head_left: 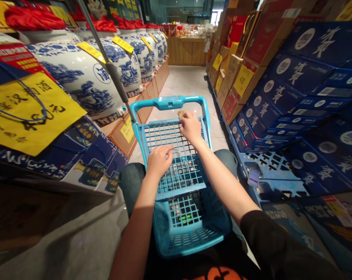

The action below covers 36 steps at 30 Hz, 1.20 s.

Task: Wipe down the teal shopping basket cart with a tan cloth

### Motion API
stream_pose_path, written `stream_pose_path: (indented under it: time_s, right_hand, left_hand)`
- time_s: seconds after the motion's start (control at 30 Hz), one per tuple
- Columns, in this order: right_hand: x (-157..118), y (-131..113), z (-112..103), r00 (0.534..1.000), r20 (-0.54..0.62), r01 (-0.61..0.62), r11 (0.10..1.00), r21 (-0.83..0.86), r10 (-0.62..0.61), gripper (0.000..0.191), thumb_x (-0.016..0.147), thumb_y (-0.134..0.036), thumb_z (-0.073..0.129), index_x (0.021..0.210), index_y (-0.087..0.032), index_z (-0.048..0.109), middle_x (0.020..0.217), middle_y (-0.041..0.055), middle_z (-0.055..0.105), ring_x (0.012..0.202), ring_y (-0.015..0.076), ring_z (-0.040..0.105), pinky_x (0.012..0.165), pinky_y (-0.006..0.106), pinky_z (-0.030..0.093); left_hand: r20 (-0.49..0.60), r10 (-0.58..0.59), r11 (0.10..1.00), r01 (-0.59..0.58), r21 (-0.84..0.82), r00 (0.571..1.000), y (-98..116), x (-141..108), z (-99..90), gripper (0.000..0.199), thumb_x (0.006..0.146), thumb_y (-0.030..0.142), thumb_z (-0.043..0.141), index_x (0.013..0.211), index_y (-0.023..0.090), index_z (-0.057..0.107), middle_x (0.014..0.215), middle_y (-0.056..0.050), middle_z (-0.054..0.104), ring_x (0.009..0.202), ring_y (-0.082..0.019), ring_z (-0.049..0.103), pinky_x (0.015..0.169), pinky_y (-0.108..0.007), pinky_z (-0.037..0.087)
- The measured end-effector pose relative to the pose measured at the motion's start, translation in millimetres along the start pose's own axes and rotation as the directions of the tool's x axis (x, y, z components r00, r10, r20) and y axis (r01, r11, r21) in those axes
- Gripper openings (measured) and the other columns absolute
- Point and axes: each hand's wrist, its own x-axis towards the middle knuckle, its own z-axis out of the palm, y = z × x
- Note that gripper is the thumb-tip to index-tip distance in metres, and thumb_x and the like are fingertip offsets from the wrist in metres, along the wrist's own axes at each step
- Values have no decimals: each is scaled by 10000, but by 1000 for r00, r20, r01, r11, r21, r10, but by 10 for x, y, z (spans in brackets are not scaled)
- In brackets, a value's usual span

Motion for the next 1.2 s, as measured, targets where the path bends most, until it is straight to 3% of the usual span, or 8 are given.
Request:
stream_pose_path:
  time_s: [0.13, 0.3, 0.4, 0.63, 0.77, 0.9, 1.1, 1.2]
  right_hand:
    - [11, 3, 111, 972, 49, 222, 967, 129, -229, 426, 932, -15, 483, 1109, -176, 837, 1379, 118, 684, 1274, 295, 569, 1078, 452, 537]
    - [79, 298, -32, 987, -123, -100, 993, 63, 108, 377, 915, -62, 484, 884, -177, 841, 1148, 132, 722, 1120, 292, 602, 969, 442, 555]
    - [49, 258, -50, 978, -137, -157, 987, 16, 158, 372, 917, -65, 485, 908, -162, 844, 1171, 152, 715, 1131, 314, 591, 961, 462, 552]
    - [-50, -187, 107, 952, 108, 281, 957, 71, -287, 389, 913, -30, 511, 1051, -168, 847, 1342, 122, 711, 1246, 301, 568, 1041, 452, 547]
    - [17, 37, -91, 999, 12, -52, 999, -3, 52, 388, 951, -52, 476, 1004, -135, 851, 1225, 150, 734, 1202, 318, 603, 999, 447, 547]
    - [30, 190, -158, 961, -96, -259, 966, 14, 259, 398, 942, -61, 470, 1015, -123, 856, 1210, 175, 723, 1177, 339, 604, 973, 472, 553]
    - [-84, -205, 166, 975, 26, 219, 975, 36, -220, 395, 905, -35, 537, 1151, -117, 834, 1408, 156, 675, 1245, 321, 546, 1109, 459, 519]
    - [-64, -215, 138, 969, 53, 240, 970, 37, -241, 384, 927, -40, 529, 1138, -136, 835, 1383, 148, 680, 1225, 317, 555, 1084, 467, 533]
  left_hand:
    - [5, 13, 1000, -13, -5, 1000, -3, -8, -1, 339, 960, 123, 542, 1111, 216, 831, 1169, -66, 839, 1154, -275, 772, 1077, -446, 606]
    - [2, 9, 1000, -9, -10, 1000, -5, -5, -6, 328, 967, 129, 540, 1089, 225, 828, 1155, -58, 841, 1149, -278, 773, 1063, -446, 605]
    - [6, 7, 1000, -7, -11, 1000, 1, 3, -6, 324, 969, 133, 540, 1085, 230, 826, 1147, -55, 842, 1140, -278, 775, 1060, -443, 604]
    - [13, 8, 1000, -8, 3, 1000, 0, -5, -3, 330, 968, 129, 529, 1093, 219, 821, 1153, -71, 837, 1143, -286, 768, 1071, -454, 600]
    - [16, 10, 1000, -9, -10, 1000, -14, -10, -6, 323, 970, 128, 533, 1084, 230, 818, 1160, -60, 836, 1160, -274, 766, 1084, -442, 594]
    - [10, 13, 1000, -13, -14, 1000, -22, -1, -12, 319, 972, 133, 532, 1081, 231, 816, 1152, -55, 839, 1140, -272, 774, 1060, -435, 606]
    - [22, 32, 999, -32, 8, 999, -29, 5, -28, 334, 953, 118, 529, 1094, 206, 819, 1157, -76, 836, 1139, -284, 773, 1069, -446, 605]
    - [17, 47, 999, -47, 10, 999, -35, -5, -20, 334, 951, 116, 528, 1090, 188, 824, 1155, -93, 836, 1144, -295, 772, 1064, -457, 607]
